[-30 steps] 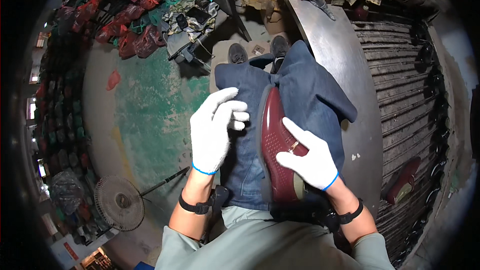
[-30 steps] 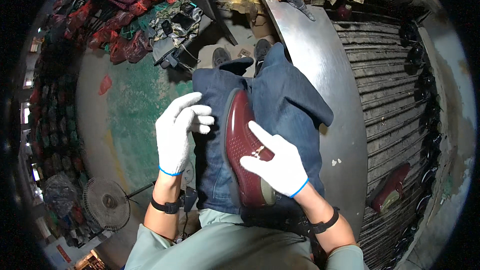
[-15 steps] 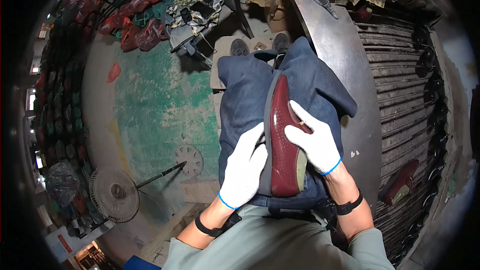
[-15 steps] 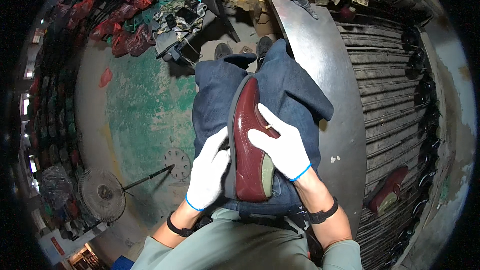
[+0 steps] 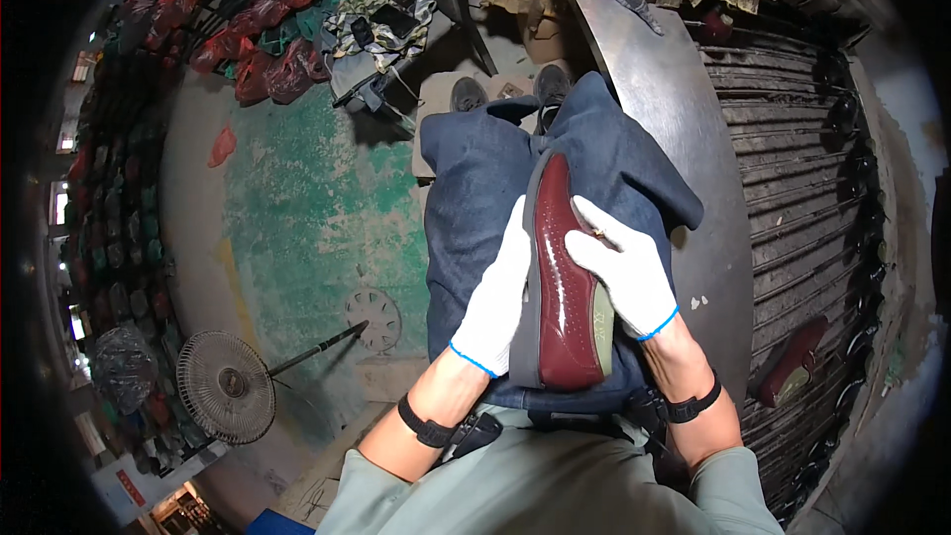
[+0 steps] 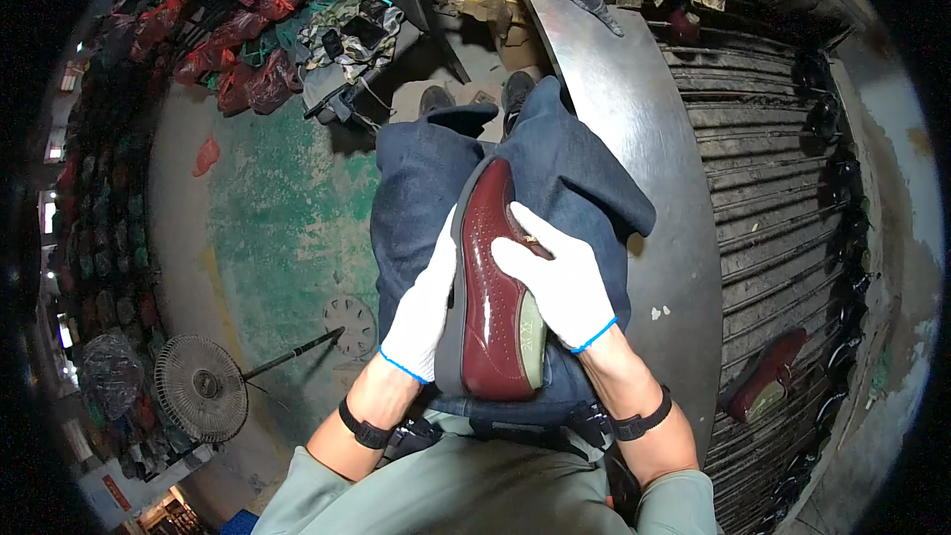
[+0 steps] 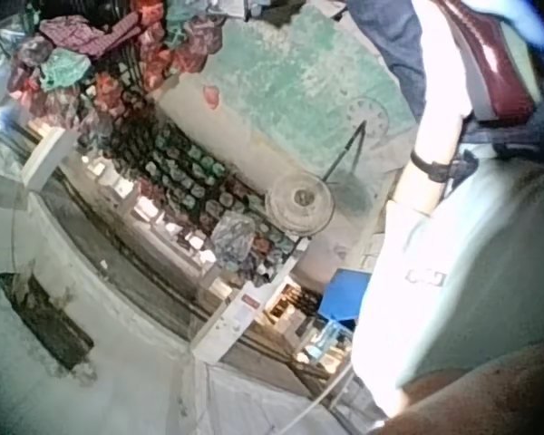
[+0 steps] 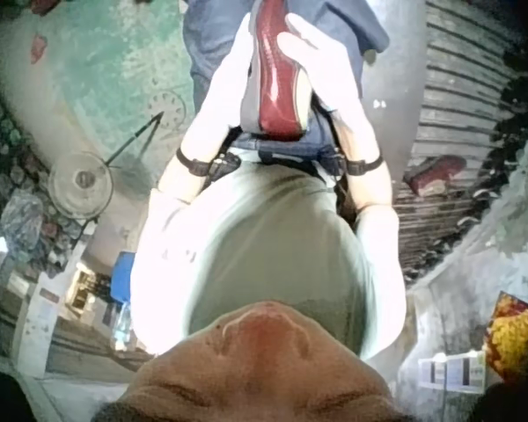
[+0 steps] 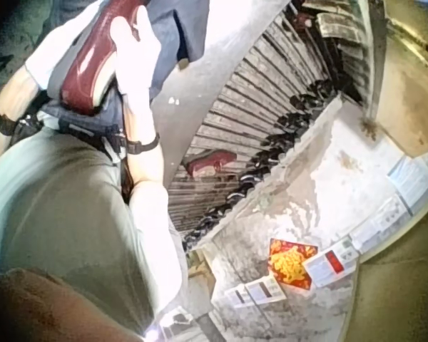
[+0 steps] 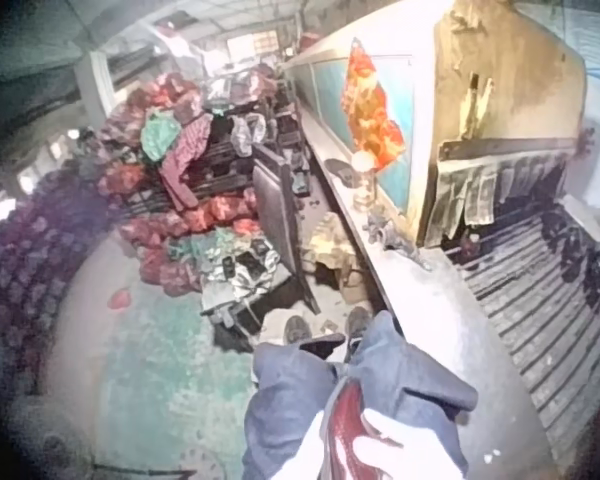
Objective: The person polishes a maroon leather shoe using a cloth and a brush. They repeatedly rub the shoe's surface, rotate it to access different areas, and alternate between the cloth and brush to finish the shoe.
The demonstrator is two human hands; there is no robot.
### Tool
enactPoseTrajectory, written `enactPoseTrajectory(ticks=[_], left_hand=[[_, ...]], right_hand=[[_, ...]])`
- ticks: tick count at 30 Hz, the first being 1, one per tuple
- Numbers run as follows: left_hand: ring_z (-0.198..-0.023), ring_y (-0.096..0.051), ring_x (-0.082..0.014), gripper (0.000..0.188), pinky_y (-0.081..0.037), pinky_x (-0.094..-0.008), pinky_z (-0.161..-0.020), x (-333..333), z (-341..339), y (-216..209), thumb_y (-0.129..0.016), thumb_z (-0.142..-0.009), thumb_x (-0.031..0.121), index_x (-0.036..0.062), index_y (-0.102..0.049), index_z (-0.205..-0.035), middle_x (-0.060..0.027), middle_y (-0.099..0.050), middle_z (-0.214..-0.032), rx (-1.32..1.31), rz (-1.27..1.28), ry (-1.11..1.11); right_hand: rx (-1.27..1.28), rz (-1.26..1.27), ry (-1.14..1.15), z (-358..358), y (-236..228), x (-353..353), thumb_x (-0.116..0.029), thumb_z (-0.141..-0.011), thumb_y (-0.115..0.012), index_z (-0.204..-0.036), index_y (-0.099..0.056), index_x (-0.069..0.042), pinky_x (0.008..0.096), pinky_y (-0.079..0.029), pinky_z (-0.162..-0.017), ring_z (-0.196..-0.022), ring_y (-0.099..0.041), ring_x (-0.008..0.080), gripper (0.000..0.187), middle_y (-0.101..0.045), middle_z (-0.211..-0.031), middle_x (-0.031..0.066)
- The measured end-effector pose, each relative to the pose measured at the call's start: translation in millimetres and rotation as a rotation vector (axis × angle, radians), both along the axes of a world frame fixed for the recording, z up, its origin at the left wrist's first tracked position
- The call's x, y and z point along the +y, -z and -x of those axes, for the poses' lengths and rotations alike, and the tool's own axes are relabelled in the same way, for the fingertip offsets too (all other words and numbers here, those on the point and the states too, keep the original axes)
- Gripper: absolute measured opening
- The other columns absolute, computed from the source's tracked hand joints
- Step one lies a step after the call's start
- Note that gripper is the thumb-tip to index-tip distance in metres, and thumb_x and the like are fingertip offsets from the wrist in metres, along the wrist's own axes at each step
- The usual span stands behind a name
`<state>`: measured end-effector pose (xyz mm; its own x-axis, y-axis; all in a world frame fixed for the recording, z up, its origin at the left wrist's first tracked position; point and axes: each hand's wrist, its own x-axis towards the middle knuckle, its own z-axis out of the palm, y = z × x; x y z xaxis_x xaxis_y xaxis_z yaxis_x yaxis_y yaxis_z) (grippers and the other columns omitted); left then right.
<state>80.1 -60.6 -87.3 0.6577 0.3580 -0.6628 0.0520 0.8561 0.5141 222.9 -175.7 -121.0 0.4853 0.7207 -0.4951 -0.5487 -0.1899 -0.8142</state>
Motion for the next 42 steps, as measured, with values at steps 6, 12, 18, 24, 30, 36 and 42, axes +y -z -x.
enactPoseTrajectory(ticks=[6, 12, 18, 24, 30, 36, 42], left_hand=[[-0.161, -0.041, -0.0218, 0.074, -0.036, -0.0403, -0.133, -1, 8, 28, -0.055, -0.118, 0.041, 0.0183, -0.022, -0.180, -0.0063, -0.038, -0.179, -0.074, -0.225, 0.081], [-0.151, -0.054, -0.0221, 0.061, -0.045, -0.0424, -0.128, -5, 19, 9, -0.046, -0.121, 0.043, 0.0182, -0.034, -0.175, -0.0077, -0.052, -0.169, -0.028, 0.113, 0.056], [-0.145, -0.061, -0.0258, 0.059, -0.049, -0.0457, -0.125, -14, 26, 18, -0.049, -0.120, 0.042, 0.0061, -0.045, -0.167, -0.0119, -0.058, -0.164, -0.124, -0.101, 0.014], [-0.148, -0.058, -0.0280, 0.062, -0.045, -0.0475, -0.127, -21, 26, 40, -0.043, -0.121, 0.048, 0.0063, -0.047, -0.166, -0.0127, -0.057, -0.165, -0.214, -0.003, -0.005], [-0.159, -0.046, -0.0321, 0.086, -0.038, -0.0478, -0.132, -16, 5, 42, -0.021, -0.116, 0.071, 0.0082, -0.029, -0.175, -0.0145, -0.044, -0.175, -0.155, -0.080, 0.006], [-0.165, -0.035, -0.0342, 0.108, -0.023, -0.0494, -0.138, 28, -24, 16, -0.024, -0.108, 0.084, -0.0002, -0.026, -0.175, -0.0180, -0.035, -0.180, -0.434, -0.204, -0.124], [-0.163, -0.039, -0.0350, 0.110, -0.030, -0.0533, -0.136, 60, -44, 15, -0.025, -0.104, 0.090, 0.0093, -0.026, -0.178, -0.0141, -0.036, -0.180, -0.515, -0.010, -0.112]], right_hand=[[-0.335, 0.154, -0.126, 2, 3, 3, -0.025, -0.098, -0.085, -0.157, -0.059, 0.005, 0.0315, -0.059, -0.100, -0.109, -0.075, 0.0153, 0.071, -0.081, -0.126, 0.0214], [-0.369, 0.105, -0.053, -6, -3, 9, -0.026, -0.097, -0.086, -0.154, -0.061, 0.006, 0.0314, -0.060, -0.098, -0.108, -0.077, 0.0162, 0.070, -0.082, -0.122, 0.0204], [-0.332, -0.012, 0.132, 11, -35, 15, -0.012, -0.094, -0.086, -0.171, -0.036, 0.002, 0.0362, -0.061, -0.101, -0.117, -0.073, 0.0220, 0.093, -0.073, -0.136, 0.0174], [0.387, -0.154, 0.142, 23, -48, -2, 0.001, -0.088, -0.086, -0.147, -0.063, -0.001, 0.0371, -0.060, -0.103, -0.119, -0.072, 0.0202, 0.064, -0.073, -0.135, 0.0094], [-0.084, -0.191, 0.121, 25, -40, 0, -0.010, -0.078, -0.093, -0.169, -0.035, 0.000, 0.0382, -0.055, -0.113, -0.131, -0.066, 0.0214, 0.108, -0.065, -0.147, 0.0127], [-0.355, -0.194, 0.125, 34, -33, -4, -0.013, -0.079, -0.093, -0.176, -0.020, 0.000, 0.0393, -0.051, -0.118, -0.140, -0.062, 0.0245, 0.122, -0.060, -0.157, 0.0167], [-0.261, -0.216, 0.065, 42, -33, -10, -0.015, -0.079, -0.096, -0.177, -0.020, -0.001, 0.0405, -0.046, -0.123, -0.147, -0.056, 0.0245, 0.125, -0.053, -0.164, 0.0151]])
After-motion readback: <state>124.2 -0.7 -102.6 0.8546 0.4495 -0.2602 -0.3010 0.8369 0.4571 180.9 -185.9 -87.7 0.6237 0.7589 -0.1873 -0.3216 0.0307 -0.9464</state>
